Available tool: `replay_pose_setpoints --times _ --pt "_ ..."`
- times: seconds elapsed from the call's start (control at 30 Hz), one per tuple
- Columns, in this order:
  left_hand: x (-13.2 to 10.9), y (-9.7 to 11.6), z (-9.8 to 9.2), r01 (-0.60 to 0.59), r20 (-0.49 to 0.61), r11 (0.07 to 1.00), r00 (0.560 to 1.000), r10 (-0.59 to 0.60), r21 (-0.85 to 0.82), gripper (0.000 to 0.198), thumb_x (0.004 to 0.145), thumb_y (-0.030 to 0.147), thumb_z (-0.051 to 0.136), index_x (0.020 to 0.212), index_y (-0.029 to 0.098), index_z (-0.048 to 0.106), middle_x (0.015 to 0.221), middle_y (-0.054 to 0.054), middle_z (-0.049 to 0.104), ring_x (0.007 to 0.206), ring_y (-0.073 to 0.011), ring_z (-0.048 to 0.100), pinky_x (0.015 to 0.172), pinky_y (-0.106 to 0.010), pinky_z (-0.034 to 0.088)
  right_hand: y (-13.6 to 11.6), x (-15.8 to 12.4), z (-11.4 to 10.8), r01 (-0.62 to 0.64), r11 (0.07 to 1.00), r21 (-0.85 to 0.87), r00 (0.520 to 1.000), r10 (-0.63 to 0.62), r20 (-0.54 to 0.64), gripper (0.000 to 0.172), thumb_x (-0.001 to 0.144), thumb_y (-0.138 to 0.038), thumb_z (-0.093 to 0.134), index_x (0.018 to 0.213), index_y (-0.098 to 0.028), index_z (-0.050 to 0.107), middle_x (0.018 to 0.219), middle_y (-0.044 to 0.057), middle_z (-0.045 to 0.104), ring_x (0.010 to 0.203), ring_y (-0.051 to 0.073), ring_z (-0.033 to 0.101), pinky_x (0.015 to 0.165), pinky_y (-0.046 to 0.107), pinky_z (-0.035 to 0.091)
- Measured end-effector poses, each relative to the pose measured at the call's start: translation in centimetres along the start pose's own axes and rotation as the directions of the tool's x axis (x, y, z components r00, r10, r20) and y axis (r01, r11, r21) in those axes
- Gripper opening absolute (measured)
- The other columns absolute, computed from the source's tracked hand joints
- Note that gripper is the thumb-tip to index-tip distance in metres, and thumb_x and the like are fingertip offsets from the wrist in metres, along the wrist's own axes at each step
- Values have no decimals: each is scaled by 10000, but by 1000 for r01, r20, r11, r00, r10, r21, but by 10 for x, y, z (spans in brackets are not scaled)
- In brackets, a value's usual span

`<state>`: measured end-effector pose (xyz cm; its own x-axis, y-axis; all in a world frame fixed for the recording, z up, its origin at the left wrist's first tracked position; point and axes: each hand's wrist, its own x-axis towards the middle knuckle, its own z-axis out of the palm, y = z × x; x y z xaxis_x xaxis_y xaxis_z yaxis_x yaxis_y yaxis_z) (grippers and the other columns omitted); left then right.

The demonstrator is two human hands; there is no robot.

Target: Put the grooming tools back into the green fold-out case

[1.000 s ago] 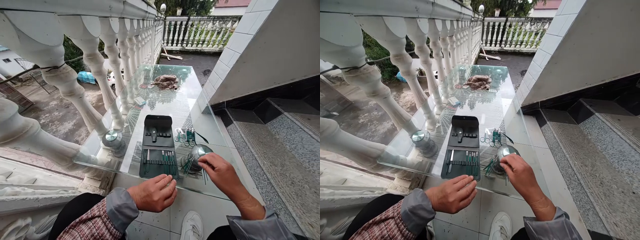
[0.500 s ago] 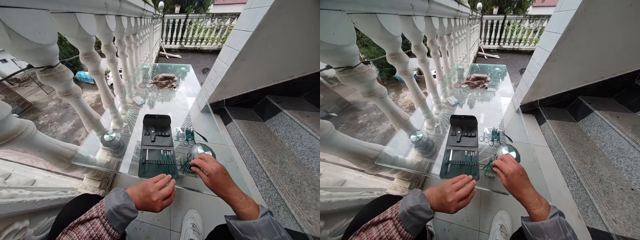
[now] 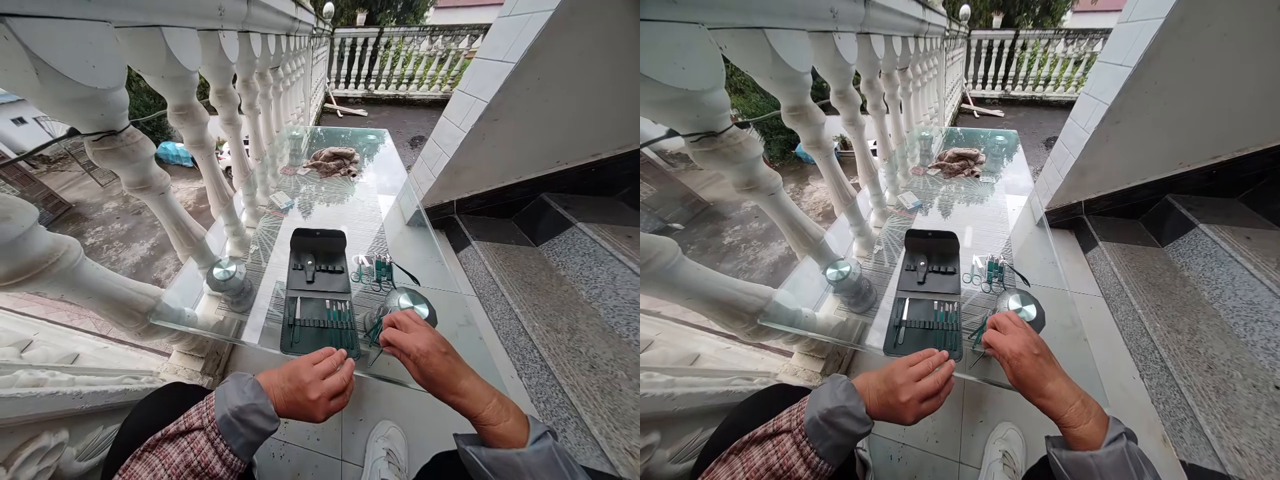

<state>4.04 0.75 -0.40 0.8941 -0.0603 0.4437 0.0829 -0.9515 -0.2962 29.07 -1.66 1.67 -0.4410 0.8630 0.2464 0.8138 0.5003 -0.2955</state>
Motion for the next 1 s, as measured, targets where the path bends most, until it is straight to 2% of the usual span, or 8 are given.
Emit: replay_pose_setpoints --times 0.3,0.6,0.67,0.77,0.87,0.93,1.0 --pt "0 -1 -1 -2 3 1000 1000 2 -1 189 851 189 506 968 109 631 1056 -119 628 1019 -241 590 877 -358 517 -1 1 3 12 1000 -12 1000 -12 -1 192 790 -38 442 712 -200 510 910 49 572 851 168 502 734 303 425" --pt "0 0 0 1 -5 1000 1000 -1 -9 185 856 198 519 963 101 634 1055 -125 627 1020 -244 590 874 -364 517 -1 0 2 12 999 32 997 -10 -76 172 863 -116 406 731 -200 478 937 63 578 900 180 510 783 335 431" --pt "-1 0 0 -5 3 1000 1000 5 -13 187 855 197 519 968 99 632 1058 -129 625 1024 -244 590 874 -365 517 0 0 2 5 998 69 995 2 -104 181 878 -140 390 733 -204 477 887 57 585 863 177 521 756 331 435" --pt "0 -1 -1 -6 9 1000 1000 6 -11 186 857 200 521 970 100 630 1062 -133 624 1025 -242 593 875 -365 518 -1 0 2 -47 982 183 985 76 -158 195 894 -201 390 730 -216 493 720 26 560 708 156 523 639 295 443" --pt "1 -2 -3 -1 0 1000 1000 1 -7 179 858 203 526 959 102 634 1059 -128 628 1019 -239 598 874 -360 521 -9 5 -10 -161 898 410 934 272 -230 121 885 -257 454 824 -227 554 704 15 584 653 146 558 613 284 473" --pt "2 -3 -4 -6 2 1000 1000 6 -8 175 862 203 523 954 106 636 1059 -124 631 1022 -235 598 880 -355 520 -21 13 -29 -205 789 579 858 429 -281 111 873 -264 499 939 -243 585 731 12 610 654 144 581 622 288 492" --pt "2 -3 -4 -11 6 1000 1000 11 -6 170 866 201 518 952 114 636 1062 -119 633 1030 -230 596 891 -353 518 -34 22 -55 -140 694 706 767 527 -366 138 852 -255 546 977 -259 605 753 6 595 628 127 550 573 280 478"
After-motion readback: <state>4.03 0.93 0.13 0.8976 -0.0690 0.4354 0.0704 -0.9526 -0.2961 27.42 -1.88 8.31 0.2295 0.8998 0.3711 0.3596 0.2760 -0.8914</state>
